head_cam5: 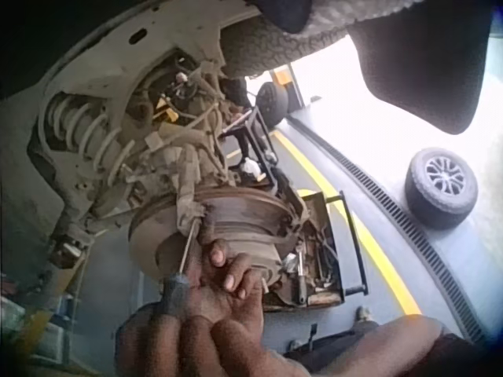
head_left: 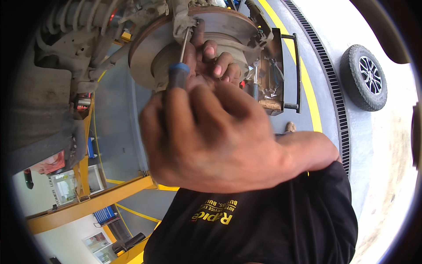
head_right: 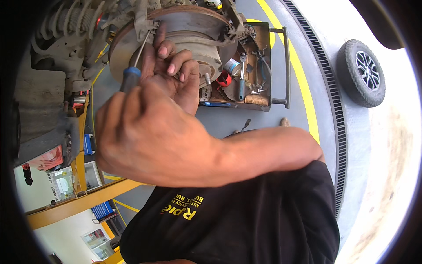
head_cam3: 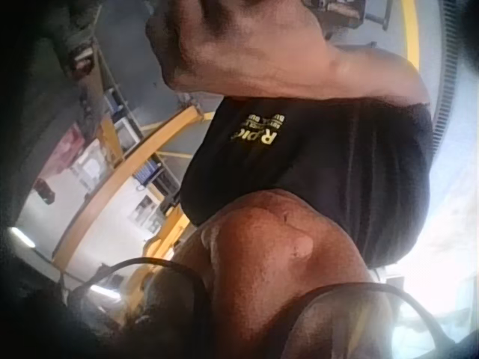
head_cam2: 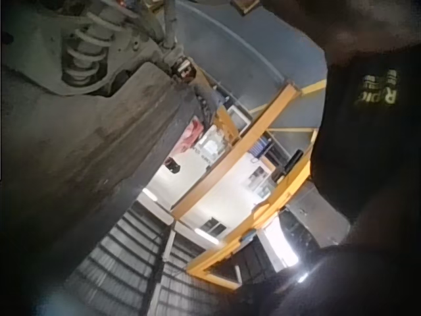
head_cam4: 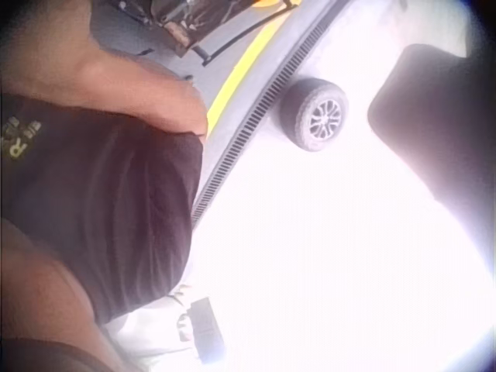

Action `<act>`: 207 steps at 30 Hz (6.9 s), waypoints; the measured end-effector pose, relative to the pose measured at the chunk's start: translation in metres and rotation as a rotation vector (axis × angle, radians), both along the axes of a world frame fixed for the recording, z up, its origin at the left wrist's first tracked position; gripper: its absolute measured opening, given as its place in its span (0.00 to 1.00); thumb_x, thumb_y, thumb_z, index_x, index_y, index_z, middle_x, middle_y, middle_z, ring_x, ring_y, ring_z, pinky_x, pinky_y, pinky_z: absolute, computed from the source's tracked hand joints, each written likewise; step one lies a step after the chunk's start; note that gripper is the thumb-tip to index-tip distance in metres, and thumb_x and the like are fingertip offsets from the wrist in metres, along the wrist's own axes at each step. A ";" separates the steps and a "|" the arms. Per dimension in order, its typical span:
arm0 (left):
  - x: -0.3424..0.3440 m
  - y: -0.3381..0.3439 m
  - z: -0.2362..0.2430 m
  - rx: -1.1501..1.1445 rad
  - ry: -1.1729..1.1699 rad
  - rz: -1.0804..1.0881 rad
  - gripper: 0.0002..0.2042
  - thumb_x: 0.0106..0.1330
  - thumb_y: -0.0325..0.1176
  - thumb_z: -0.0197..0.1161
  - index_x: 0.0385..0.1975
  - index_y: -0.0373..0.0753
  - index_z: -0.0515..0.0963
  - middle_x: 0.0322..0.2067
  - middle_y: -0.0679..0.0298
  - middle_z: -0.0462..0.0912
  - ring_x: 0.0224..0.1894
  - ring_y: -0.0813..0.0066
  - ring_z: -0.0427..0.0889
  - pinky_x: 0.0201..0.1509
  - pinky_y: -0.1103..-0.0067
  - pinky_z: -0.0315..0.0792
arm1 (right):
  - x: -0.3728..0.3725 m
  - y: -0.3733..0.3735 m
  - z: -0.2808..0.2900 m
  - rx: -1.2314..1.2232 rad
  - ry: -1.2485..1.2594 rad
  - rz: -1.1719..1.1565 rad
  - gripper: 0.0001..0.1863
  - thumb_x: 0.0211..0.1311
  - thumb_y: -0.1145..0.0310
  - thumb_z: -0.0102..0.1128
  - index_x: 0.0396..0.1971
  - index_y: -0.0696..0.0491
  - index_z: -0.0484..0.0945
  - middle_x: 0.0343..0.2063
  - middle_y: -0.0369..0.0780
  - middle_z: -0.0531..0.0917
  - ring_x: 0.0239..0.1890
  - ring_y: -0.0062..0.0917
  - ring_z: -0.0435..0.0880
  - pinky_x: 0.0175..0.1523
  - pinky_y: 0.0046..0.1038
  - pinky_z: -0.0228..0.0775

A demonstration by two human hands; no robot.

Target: The person works on a car's brake assembly, using a hammer and pliers to remove and install small metal components. The person repeatedly removes a small metal clip, inspects it, and attempts to reinsert it into the brake caliper area.

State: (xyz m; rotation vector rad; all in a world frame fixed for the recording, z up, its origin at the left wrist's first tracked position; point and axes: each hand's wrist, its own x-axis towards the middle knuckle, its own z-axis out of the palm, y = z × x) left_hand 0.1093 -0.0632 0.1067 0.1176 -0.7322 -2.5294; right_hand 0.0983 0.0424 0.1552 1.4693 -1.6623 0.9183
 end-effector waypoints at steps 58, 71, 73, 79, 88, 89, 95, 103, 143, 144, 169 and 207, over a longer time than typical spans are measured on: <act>0.226 -0.214 -0.188 -0.475 -0.434 0.219 0.23 0.76 0.22 0.50 0.70 0.26 0.63 0.71 0.46 0.66 0.75 0.58 0.65 0.78 0.68 0.61 | 0.075 -0.115 -0.289 0.405 -0.857 0.134 0.13 0.61 0.77 0.64 0.45 0.55 0.84 0.40 0.45 0.83 0.40 0.41 0.86 0.47 0.39 0.79; 0.142 0.015 -0.043 -1.135 -0.128 0.607 0.28 0.76 0.27 0.58 0.72 0.25 0.59 0.73 0.43 0.63 0.76 0.51 0.63 0.79 0.61 0.58 | 0.012 0.006 -0.085 0.194 -1.583 0.953 0.10 0.68 0.77 0.67 0.46 0.64 0.82 0.38 0.41 0.89 0.41 0.20 0.87 0.50 0.23 0.80; 0.127 0.027 -0.030 -1.201 -0.176 0.593 0.27 0.76 0.27 0.59 0.71 0.25 0.61 0.72 0.45 0.65 0.74 0.52 0.66 0.76 0.63 0.62 | -0.010 0.024 -0.070 0.261 -1.525 0.966 0.09 0.68 0.77 0.67 0.45 0.64 0.82 0.38 0.40 0.89 0.41 0.19 0.87 0.49 0.22 0.80; 0.075 0.050 -0.001 -1.176 -0.433 0.678 0.19 0.72 0.27 0.66 0.61 0.29 0.74 0.56 0.55 0.82 0.56 0.67 0.83 0.60 0.76 0.76 | -0.067 0.033 -0.066 0.135 -1.437 0.942 0.10 0.65 0.74 0.71 0.42 0.62 0.84 0.36 0.40 0.89 0.39 0.17 0.87 0.46 0.22 0.80; 0.015 -0.006 0.018 -1.424 -0.604 0.967 0.18 0.70 0.29 0.70 0.55 0.29 0.76 0.50 0.56 0.83 0.48 0.74 0.85 0.56 0.79 0.78 | -0.096 -0.038 -0.051 -0.486 -1.188 0.522 0.04 0.62 0.80 0.66 0.37 0.60 0.85 0.31 0.43 0.90 0.32 0.24 0.89 0.38 0.25 0.78; 0.011 -0.015 0.019 -1.503 -0.581 0.956 0.19 0.71 0.29 0.70 0.57 0.28 0.75 0.53 0.55 0.82 0.50 0.73 0.84 0.58 0.79 0.78 | -0.096 -0.040 -0.049 -0.395 -1.234 0.395 0.04 0.60 0.77 0.69 0.34 0.59 0.86 0.30 0.43 0.90 0.33 0.25 0.90 0.40 0.27 0.79; 0.001 -0.029 0.029 -1.347 -0.598 0.727 0.18 0.75 0.28 0.63 0.60 0.30 0.72 0.50 0.57 0.84 0.55 0.70 0.83 0.61 0.73 0.76 | -0.074 -0.065 -0.049 -0.635 -1.268 0.358 0.06 0.58 0.74 0.70 0.33 0.60 0.85 0.28 0.46 0.89 0.30 0.27 0.89 0.40 0.29 0.79; -0.002 -0.038 0.022 -1.417 -0.455 0.743 0.19 0.73 0.28 0.65 0.59 0.29 0.72 0.52 0.56 0.82 0.51 0.72 0.84 0.57 0.77 0.78 | -0.076 -0.062 -0.059 -0.641 -1.092 0.305 0.07 0.55 0.75 0.71 0.33 0.60 0.84 0.32 0.47 0.87 0.34 0.34 0.88 0.42 0.31 0.78; -0.016 -0.048 -0.019 -1.652 -0.557 1.234 0.22 0.62 0.25 0.75 0.52 0.30 0.73 0.51 0.54 0.82 0.43 0.72 0.85 0.47 0.77 0.81 | -0.105 -0.054 -0.057 -0.490 -0.984 0.534 0.13 0.56 0.76 0.68 0.43 0.62 0.84 0.36 0.52 0.88 0.40 0.46 0.89 0.47 0.37 0.80; -0.009 -0.045 -0.017 -1.682 -0.617 1.213 0.23 0.62 0.27 0.76 0.53 0.29 0.73 0.51 0.54 0.81 0.43 0.71 0.85 0.48 0.76 0.81 | -0.104 -0.062 -0.061 -0.485 -0.985 0.506 0.14 0.55 0.75 0.69 0.42 0.62 0.84 0.36 0.53 0.88 0.39 0.48 0.88 0.46 0.39 0.80; -0.070 0.031 -0.366 -1.917 -1.133 0.188 0.12 0.68 0.31 0.65 0.50 0.42 0.84 0.49 0.54 0.78 0.53 0.51 0.78 0.56 0.57 0.76 | -0.181 0.038 -0.402 0.737 -0.919 -0.126 0.19 0.58 0.59 0.69 0.48 0.50 0.84 0.46 0.46 0.85 0.52 0.44 0.85 0.55 0.43 0.79; -0.041 0.031 -0.372 -1.675 -0.991 0.297 0.11 0.63 0.30 0.69 0.39 0.32 0.75 0.40 0.45 0.81 0.45 0.41 0.81 0.51 0.55 0.74 | -0.165 0.053 -0.293 0.215 -1.706 0.535 0.09 0.65 0.78 0.67 0.44 0.61 0.83 0.37 0.36 0.87 0.38 0.16 0.83 0.45 0.22 0.75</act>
